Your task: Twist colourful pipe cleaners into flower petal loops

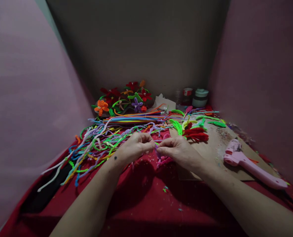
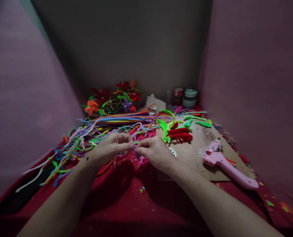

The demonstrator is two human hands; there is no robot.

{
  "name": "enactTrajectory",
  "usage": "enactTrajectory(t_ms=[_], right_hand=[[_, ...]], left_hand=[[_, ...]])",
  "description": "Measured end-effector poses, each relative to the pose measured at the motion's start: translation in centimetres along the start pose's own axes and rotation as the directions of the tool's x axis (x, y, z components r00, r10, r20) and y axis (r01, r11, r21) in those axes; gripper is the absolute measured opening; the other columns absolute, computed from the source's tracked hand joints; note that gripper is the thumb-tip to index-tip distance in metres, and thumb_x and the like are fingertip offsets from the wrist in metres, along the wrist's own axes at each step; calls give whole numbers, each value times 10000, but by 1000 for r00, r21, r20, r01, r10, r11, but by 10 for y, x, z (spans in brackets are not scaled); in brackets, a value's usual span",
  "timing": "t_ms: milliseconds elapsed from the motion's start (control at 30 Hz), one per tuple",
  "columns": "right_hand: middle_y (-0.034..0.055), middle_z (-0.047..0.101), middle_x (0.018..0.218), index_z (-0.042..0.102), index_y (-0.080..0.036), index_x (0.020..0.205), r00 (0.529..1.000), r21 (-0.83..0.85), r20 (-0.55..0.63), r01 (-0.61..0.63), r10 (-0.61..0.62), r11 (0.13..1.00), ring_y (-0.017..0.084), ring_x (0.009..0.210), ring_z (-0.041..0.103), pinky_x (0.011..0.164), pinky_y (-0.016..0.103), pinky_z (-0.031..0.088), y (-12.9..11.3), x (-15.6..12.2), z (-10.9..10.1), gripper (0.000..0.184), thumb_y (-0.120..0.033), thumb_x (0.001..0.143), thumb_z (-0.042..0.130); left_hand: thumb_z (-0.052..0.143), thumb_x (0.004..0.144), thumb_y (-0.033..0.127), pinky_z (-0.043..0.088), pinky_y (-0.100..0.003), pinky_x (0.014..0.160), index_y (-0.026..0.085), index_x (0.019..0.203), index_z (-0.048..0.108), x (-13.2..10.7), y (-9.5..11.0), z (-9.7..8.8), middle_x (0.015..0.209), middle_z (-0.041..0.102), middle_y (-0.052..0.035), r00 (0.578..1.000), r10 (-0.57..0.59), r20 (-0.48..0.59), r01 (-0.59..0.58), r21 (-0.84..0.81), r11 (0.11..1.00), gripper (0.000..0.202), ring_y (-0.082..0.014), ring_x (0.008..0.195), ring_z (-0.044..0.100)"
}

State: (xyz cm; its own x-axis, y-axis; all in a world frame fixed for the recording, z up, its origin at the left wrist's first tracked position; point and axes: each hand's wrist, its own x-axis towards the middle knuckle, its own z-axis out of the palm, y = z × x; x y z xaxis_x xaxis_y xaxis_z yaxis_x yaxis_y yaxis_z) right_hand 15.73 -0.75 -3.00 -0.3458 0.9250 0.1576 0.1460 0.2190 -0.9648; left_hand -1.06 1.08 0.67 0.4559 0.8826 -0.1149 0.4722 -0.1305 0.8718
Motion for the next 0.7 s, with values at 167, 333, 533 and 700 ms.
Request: enactTrajectory(t_ms=[167, 333, 533, 700], right_hand=[[-15, 541, 526, 590, -141, 576, 990, 250, 28, -141, 138, 958, 85, 488, 447, 509, 239, 340, 2, 1, 2, 123, -224, 667, 593], [-17, 522, 497, 590, -123, 545, 981, 386, 75, -193, 178, 902, 73, 461, 411, 487, 237, 311, 4, 0, 4, 100, -190, 607, 632], [-30, 484, 494, 610, -128, 547, 986, 215, -64, -138, 155, 967, 77, 483, 373, 494, 245, 275, 2, 1, 6, 99, -207, 604, 624], [-33, 468, 484, 610, -131, 545, 988, 232, -1, -148, 152, 961, 75, 474, 344, 489, 250, 252, 4, 0, 4, 145, -244, 636, 606]], left_hand=[[504, 707, 231, 283, -188, 479, 149, 656, 508, 1, 0, 5, 562, 460, 51, 997, 40, -61, -36, 66, 997, 97, -67, 507, 374], [500, 711, 230, 273, -188, 471, 148, 657, 509, -1, 5, 8, 559, 441, 52, 992, 69, -103, -54, 138, 989, 99, -67, 503, 354], [507, 708, 238, 307, -195, 488, 145, 641, 519, 2, 1, 8, 538, 479, 41, 995, -2, -98, 5, 24, 1000, 115, -73, 498, 404], [536, 715, 242, 326, -196, 518, 138, 647, 536, 4, -2, 8, 563, 501, 33, 997, 32, -68, -34, -39, 999, 125, -70, 519, 415]])
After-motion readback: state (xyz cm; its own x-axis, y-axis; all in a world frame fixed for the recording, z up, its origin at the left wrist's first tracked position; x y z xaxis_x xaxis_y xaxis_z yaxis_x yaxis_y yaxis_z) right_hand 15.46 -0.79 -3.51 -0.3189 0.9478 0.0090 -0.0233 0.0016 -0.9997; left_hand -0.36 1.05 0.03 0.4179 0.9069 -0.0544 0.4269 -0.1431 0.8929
